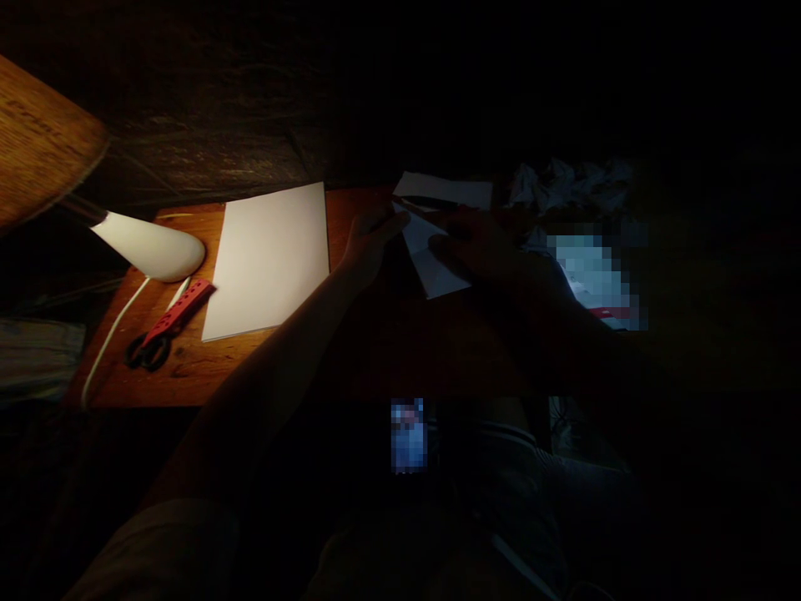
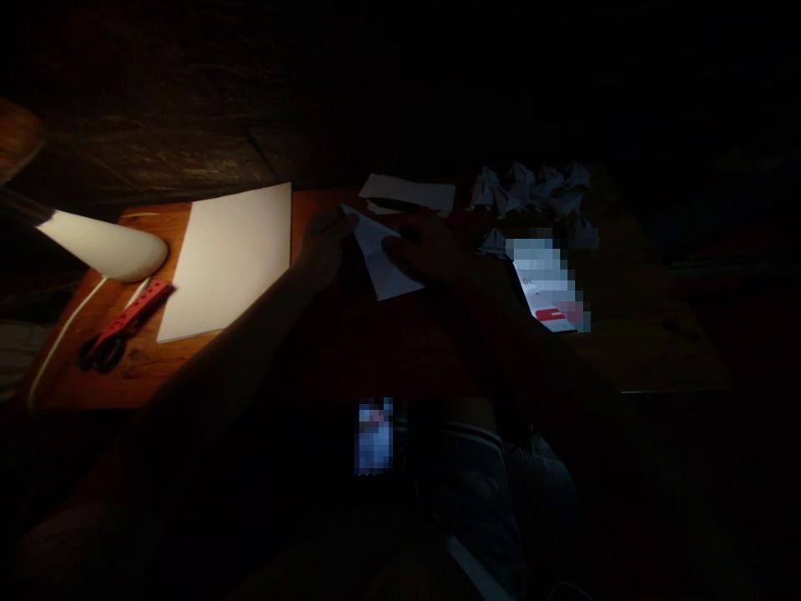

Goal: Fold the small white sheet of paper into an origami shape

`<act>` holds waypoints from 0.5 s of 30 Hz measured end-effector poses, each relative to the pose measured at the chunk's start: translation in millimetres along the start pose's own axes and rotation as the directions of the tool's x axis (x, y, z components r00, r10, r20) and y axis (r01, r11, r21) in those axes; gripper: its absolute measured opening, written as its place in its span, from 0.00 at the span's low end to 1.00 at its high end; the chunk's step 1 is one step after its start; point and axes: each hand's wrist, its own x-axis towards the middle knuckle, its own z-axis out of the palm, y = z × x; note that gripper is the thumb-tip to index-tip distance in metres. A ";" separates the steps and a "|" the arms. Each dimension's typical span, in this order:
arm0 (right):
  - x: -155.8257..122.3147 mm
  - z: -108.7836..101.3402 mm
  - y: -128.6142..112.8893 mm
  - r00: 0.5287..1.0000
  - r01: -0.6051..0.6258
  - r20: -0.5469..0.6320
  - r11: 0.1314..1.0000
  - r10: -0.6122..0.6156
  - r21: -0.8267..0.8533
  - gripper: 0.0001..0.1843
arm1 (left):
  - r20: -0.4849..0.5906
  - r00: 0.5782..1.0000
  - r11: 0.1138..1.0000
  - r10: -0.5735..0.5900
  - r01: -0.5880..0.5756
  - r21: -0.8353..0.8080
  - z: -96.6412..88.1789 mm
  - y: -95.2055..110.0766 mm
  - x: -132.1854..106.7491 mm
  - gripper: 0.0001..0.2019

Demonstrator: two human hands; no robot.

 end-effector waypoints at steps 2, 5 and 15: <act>0.3 0.1 0.9 1.000 0.005 0.009 1.000 -0.005 -0.002 0.14 | 0.009 1.000 1.000 0.002 -0.001 -0.010 1.2 3.2 -0.7 0.18; 0.2 1.5 5.0 1.000 0.011 -0.018 0.999 -0.012 -0.048 0.15 | 0.018 0.999 0.999 -0.027 0.028 -0.020 2.3 5.9 -1.2 0.20; -0.9 8.4 8.4 0.995 0.086 -0.047 0.987 -0.093 -0.133 0.17 | 0.026 1.000 0.999 -0.015 0.016 -0.047 1.4 -1.3 1.6 0.25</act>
